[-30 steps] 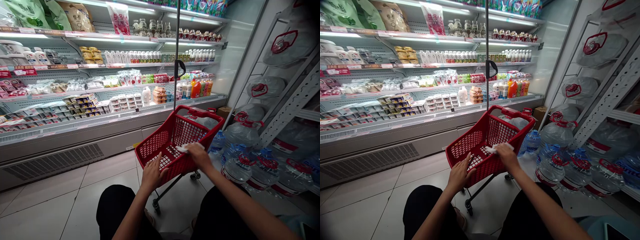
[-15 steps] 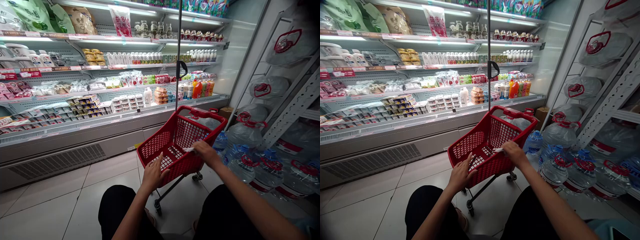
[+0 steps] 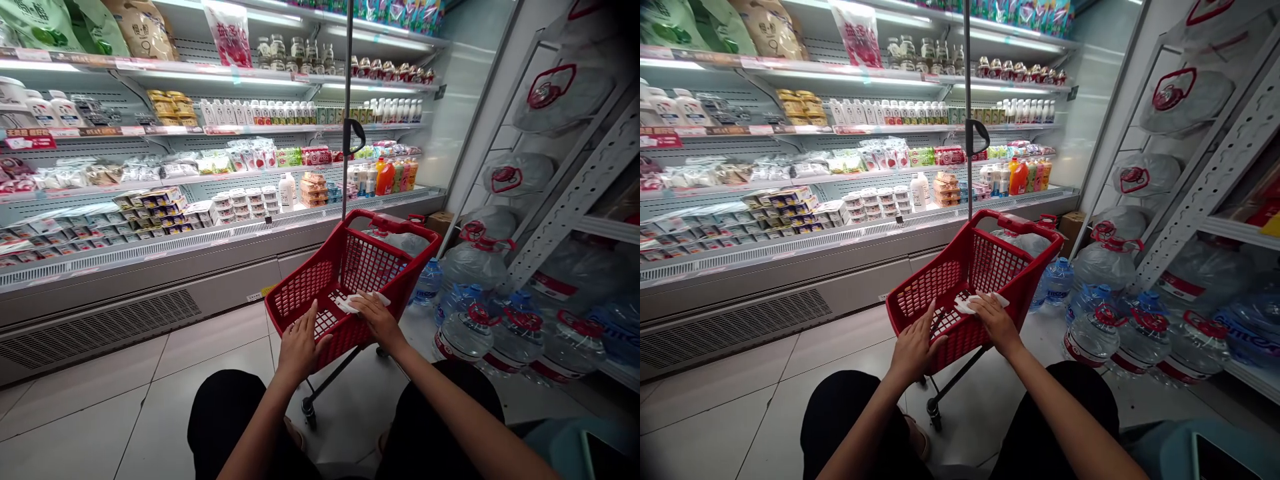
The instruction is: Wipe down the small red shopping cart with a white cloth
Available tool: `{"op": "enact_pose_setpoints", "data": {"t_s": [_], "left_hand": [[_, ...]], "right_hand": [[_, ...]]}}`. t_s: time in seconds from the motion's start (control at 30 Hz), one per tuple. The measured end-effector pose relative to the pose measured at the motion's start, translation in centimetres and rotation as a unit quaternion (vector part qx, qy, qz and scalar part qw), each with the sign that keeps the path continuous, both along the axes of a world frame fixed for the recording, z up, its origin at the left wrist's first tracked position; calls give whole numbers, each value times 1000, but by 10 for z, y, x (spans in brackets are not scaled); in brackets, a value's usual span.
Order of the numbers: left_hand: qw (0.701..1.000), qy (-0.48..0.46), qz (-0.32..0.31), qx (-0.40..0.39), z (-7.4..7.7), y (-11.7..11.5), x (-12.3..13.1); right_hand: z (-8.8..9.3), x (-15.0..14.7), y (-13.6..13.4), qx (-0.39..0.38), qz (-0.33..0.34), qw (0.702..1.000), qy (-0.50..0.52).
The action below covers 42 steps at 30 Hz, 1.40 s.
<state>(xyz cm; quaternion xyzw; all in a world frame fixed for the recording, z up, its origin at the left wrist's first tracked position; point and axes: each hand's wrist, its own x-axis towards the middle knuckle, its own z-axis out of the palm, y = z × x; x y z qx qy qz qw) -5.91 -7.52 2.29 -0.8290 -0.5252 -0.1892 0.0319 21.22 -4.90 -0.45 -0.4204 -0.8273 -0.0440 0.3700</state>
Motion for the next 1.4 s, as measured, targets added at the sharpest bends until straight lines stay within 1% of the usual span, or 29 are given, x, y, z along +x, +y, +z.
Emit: {"op": "enact_pose_setpoints", "data": {"t_s": [0.13, 0.23, 0.3, 0.4, 0.47, 0.53, 0.6, 0.67, 0.7, 0.77, 0.83, 0.87, 0.93, 1.03, 1.13, 1.27, 1.33, 1.4], "left_hand": [[999, -14, 20, 27, -6, 1, 5], [997, -40, 35, 47, -11, 2, 16], [996, -61, 35, 55, -12, 1, 24], [995, -83, 2, 50, -13, -1, 31], [994, -93, -43, 39, -11, -4, 29], [990, -98, -93, 27, -8, -5, 22], [987, -84, -138, 21, -3, -4, 7], [985, -47, -162, 22, 2, 3, -14], [986, -23, -162, 24, 5, 8, -27], [989, 24, -142, 27, 9, 20, -53], [989, 54, -135, 25, 11, 31, -74], [989, 59, -138, 19, 10, 35, -80], [989, 50, -139, 14, 8, 39, -84], [994, 19, -104, 27, 1, 38, -70], [997, -5, -66, 47, -3, 35, -51], [997, -15, -40, 65, -7, 32, -26], [997, -23, -20, 72, -9, 27, -9], [996, -40, -3, 82, -14, 18, 12]], "right_hand": [[10, 10, 17, -40, 44, 998, -6], [17, 10, 34, -53, 34, 998, 16], [19, 3, 43, -57, 17, 998, 35], [20, -18, 42, -60, 17, 997, 38], [17, -38, 29, -62, 33, 997, 28], [12, -60, 7, -65, 65, 996, 12], [7, -78, -18, -69, 97, 993, -2], [5, -86, -39, -73, 115, 991, -9], [5, -86, -45, -75, 118, 990, -12], [8, -77, -50, -78, 119, 990, -22], [12, -61, -43, -78, 116, 990, -31], [15, -52, -37, -79, 111, 990, -31], [21, -38, -23, -85, 92, 992, -21], [27, -28, -8, -94, 53, 994, -7], [24, -27, -11, -88, 15, 996, -12], [8, -32, -35, -44, -17, 999, -23], [-2, -41, -45, -18, -43, 999, -16], [-11, -55, -49, 0, -53, 999, -8]]}}
